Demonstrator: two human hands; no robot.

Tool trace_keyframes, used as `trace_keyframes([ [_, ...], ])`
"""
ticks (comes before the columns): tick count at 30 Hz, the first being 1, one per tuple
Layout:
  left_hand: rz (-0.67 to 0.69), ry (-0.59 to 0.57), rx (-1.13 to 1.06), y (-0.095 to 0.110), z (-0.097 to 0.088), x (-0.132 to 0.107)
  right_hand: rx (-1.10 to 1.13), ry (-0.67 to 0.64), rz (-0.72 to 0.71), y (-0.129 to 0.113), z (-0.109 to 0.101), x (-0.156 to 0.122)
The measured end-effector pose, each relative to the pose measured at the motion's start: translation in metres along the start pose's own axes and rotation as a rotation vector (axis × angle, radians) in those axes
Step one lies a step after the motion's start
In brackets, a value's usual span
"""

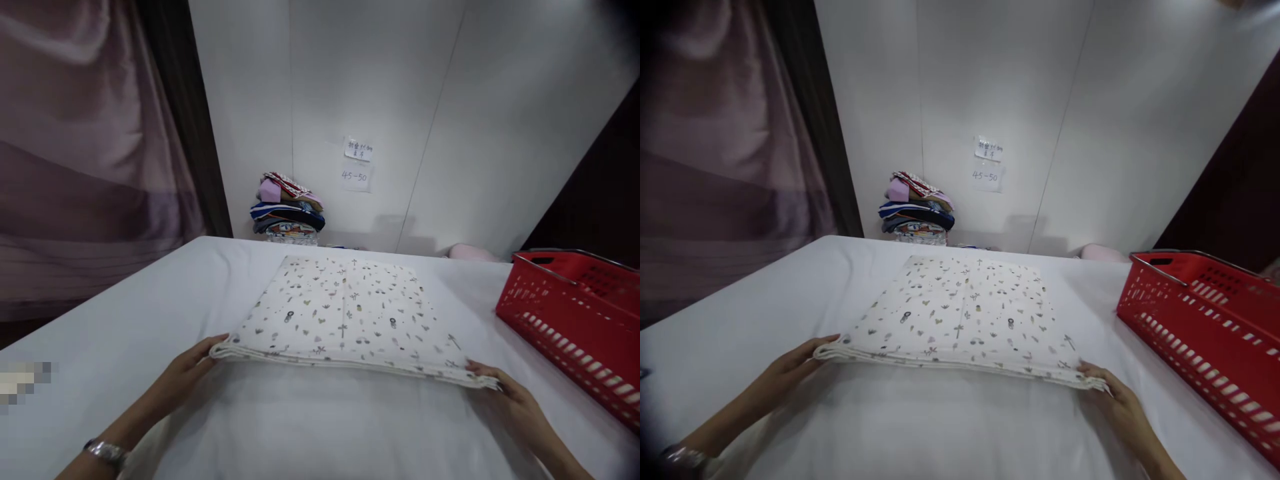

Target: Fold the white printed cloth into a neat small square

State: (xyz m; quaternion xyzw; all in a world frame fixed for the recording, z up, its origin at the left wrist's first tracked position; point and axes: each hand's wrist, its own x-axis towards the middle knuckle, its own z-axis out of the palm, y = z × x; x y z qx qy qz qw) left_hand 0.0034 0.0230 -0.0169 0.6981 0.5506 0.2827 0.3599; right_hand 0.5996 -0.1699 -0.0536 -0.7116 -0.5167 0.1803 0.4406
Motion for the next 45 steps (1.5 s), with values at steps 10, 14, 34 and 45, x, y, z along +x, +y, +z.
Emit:
trace_keyframes([
  [10, 0.134, 0.017, 0.185, 0.002, 0.027, -0.018, -0.266, -0.03, -0.285, 0.035, 0.007, -0.008],
  [14, 0.355, 0.118, 0.578, 0.006, 0.037, -0.029, -0.605, -0.006, -0.429, 0.026, 0.004, -0.011],
  [34, 0.731, -0.232, 0.71, 0.11, 0.174, 0.009, -0.767, -0.208, -0.705, -0.076, 0.106, 0.006],
  [45, 0.717, -0.358, 0.506, 0.108, 0.163, 0.004, -0.629, -0.281, -0.612, -0.079, 0.098, 0.001],
])
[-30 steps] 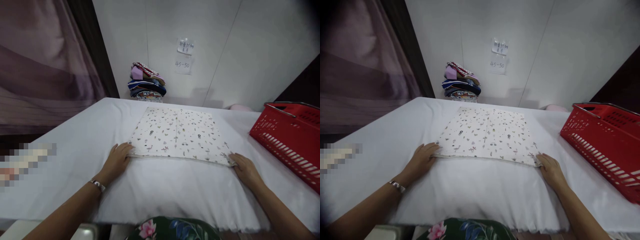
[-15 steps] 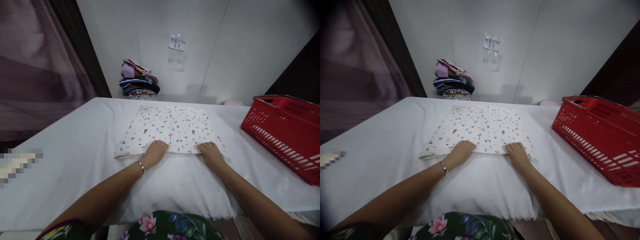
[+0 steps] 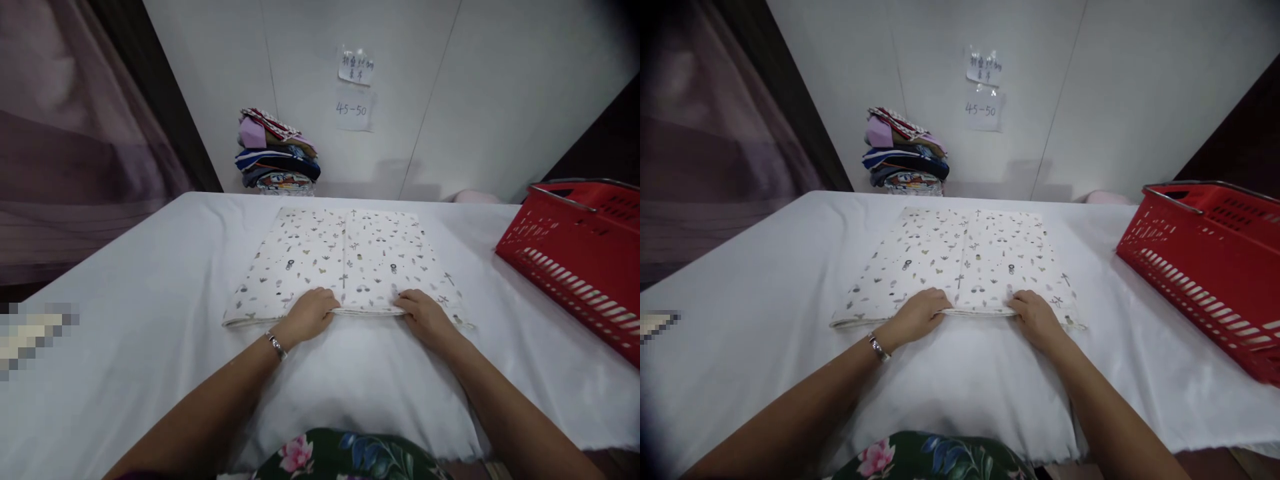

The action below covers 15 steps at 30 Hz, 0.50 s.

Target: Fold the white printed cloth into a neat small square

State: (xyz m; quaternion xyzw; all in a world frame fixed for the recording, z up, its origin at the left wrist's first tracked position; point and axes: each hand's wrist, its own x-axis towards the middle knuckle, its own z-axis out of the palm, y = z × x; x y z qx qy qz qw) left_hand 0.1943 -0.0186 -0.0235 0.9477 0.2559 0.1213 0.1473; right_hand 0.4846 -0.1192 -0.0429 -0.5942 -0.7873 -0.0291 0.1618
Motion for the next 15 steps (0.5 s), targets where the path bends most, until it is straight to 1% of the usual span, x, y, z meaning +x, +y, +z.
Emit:
trace_keyframes([
  [5, -0.042, 0.052, -0.012, 0.003, 0.006, -0.003, 0.026, -0.038, 0.01, -0.011, -0.001, -0.001],
  [9, -0.018, 0.079, -0.046, 0.005, 0.008, -0.004, 0.14, -0.034, -0.051, -0.026, -0.003, 0.001],
  [12, -0.038, 0.079, -0.118, 0.006, 0.001, -0.003, 0.249, -0.053, -0.049, -0.035, -0.011, 0.007],
  [15, -0.115, 0.083, -0.182, 0.001, -0.012, 0.003, 0.392, -0.125, -0.008, -0.038, -0.021, 0.021],
])
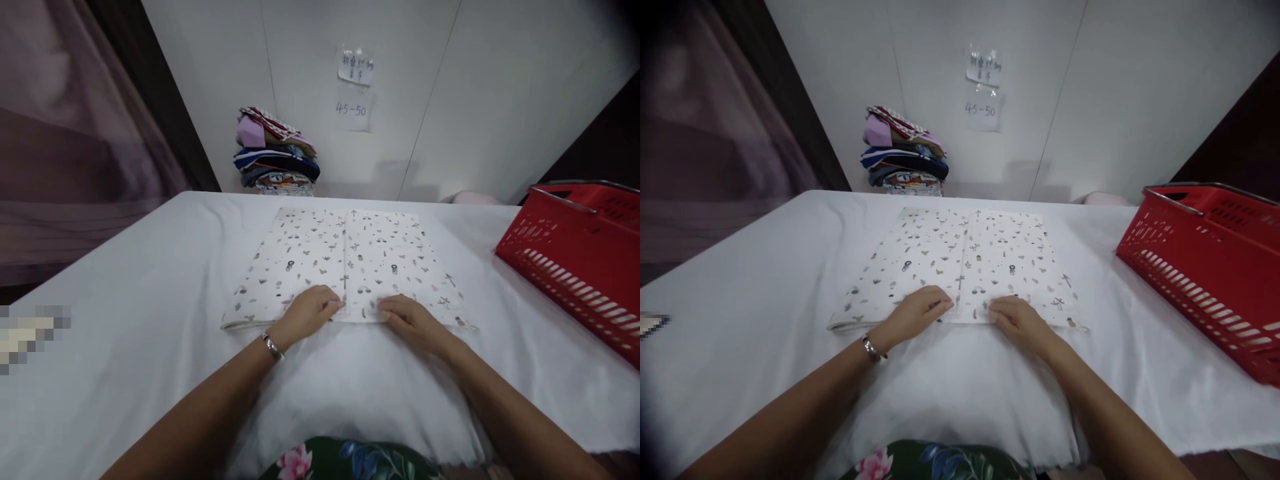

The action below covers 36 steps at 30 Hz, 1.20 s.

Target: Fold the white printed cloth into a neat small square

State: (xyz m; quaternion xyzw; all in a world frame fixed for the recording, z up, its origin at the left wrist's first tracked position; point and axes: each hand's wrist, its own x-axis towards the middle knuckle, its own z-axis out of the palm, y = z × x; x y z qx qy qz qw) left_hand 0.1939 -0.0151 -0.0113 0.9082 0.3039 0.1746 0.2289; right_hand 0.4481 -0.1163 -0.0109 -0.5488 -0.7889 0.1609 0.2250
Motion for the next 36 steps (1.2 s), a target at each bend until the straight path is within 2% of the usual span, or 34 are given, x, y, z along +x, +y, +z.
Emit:
trace_keyframes([
  [2, -0.02, 0.003, 0.034, -0.005, -0.008, 0.011, 0.052, -0.031, 0.02, 0.0, -0.006, 0.015],
  [4, 0.014, -0.008, 0.109, -0.012, -0.011, 0.027, 0.037, -0.018, 0.02, 0.005, -0.007, 0.035],
  [7, 0.063, -0.055, 0.216, -0.027, -0.005, 0.055, -0.074, -0.006, -0.019, 0.021, 0.004, 0.073],
  [11, -0.063, -0.163, 0.289, -0.05, 0.008, 0.08, -0.258, -0.13, 0.108, 0.044, 0.023, 0.111],
  [14, -0.097, -0.137, 0.283, -0.062, 0.012, 0.085, -0.291, -0.165, 0.201, 0.053, 0.029, 0.122],
  [19, -0.085, -0.022, 0.324, -0.076, 0.011, 0.092, -0.31, -0.091, 0.188, 0.061, 0.03, 0.142],
  [24, -0.125, -0.08, 0.325, -0.091, 0.007, 0.105, -0.276, -0.19, 0.253, 0.075, 0.027, 0.172],
  [28, -0.054, 0.042, 0.371, -0.092, 0.006, 0.105, -0.288, -0.095, 0.219, 0.079, 0.025, 0.202],
  [32, 0.06, -0.028, 0.328, -0.084, 0.013, 0.098, -0.304, -0.179, 0.27, 0.086, 0.028, 0.242],
  [34, 0.058, -0.06, 0.291, -0.082, 0.016, 0.095, -0.309, -0.216, 0.301, 0.093, 0.029, 0.26],
  [36, 0.04, -0.07, 0.268, -0.083, 0.017, 0.093, -0.32, -0.2, 0.308, 0.102, 0.029, 0.276],
])
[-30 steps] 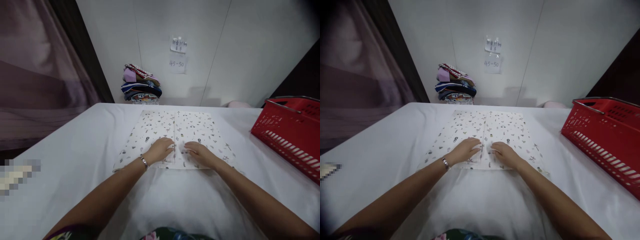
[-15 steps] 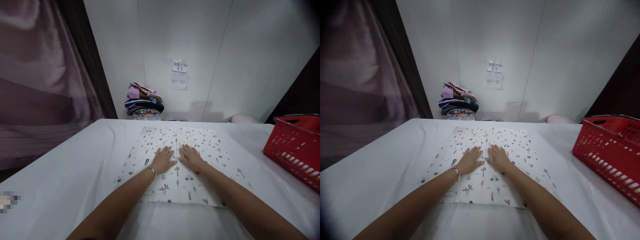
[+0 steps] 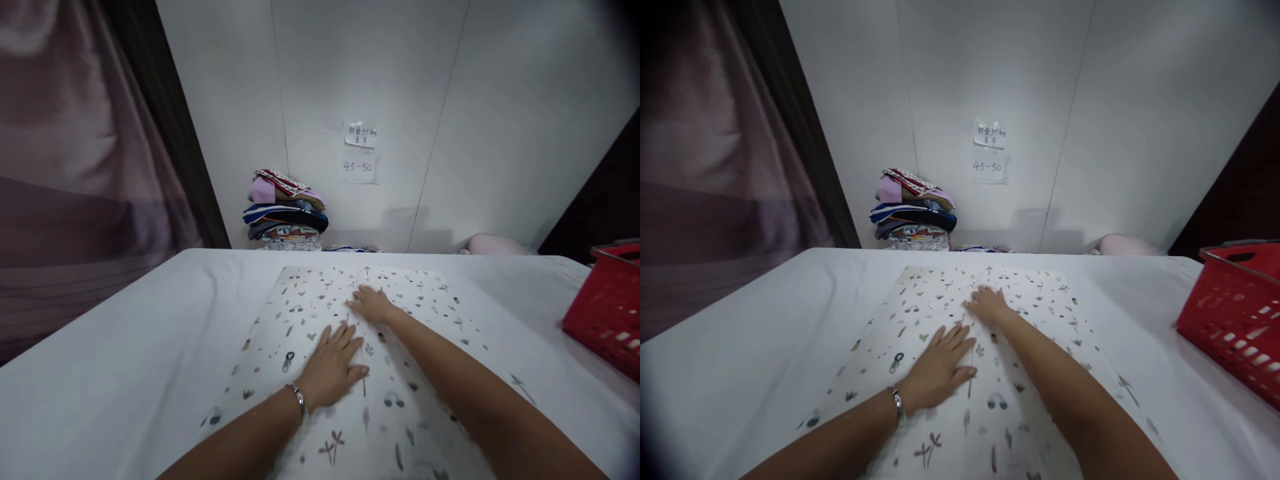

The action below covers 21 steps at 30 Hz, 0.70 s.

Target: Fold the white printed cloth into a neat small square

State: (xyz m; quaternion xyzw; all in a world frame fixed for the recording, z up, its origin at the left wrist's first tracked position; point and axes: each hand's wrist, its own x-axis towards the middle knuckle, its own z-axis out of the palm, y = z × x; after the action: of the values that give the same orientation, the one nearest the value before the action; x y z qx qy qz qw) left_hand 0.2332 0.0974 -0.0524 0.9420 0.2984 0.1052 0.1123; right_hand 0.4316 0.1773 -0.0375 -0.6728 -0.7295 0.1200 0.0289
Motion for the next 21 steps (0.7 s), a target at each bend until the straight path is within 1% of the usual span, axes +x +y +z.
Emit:
trace_keyframes([
  [6, 0.007, 0.014, -0.026, 0.0, -0.002, 0.0, -0.028, 0.029, 0.105, 0.012, 0.002, 0.037],
  [10, 0.023, -0.028, -0.055, 0.001, -0.004, 0.001, -0.029, 0.056, 0.125, 0.015, 0.005, 0.057],
  [14, 0.011, -0.022, -0.068, 0.001, -0.005, 0.001, -0.009, 0.01, 0.103, 0.018, -0.001, 0.075],
  [17, 0.006, -0.026, -0.071, -0.001, -0.005, 0.001, 0.015, -0.002, 0.079, 0.024, -0.009, 0.078],
  [19, 0.004, -0.03, -0.075, -0.002, -0.004, 0.001, 0.018, 0.022, 0.077, 0.034, -0.012, 0.07],
  [21, 0.005, -0.035, -0.084, -0.002, -0.004, 0.001, 0.008, 0.058, 0.107, 0.052, -0.013, 0.055],
])
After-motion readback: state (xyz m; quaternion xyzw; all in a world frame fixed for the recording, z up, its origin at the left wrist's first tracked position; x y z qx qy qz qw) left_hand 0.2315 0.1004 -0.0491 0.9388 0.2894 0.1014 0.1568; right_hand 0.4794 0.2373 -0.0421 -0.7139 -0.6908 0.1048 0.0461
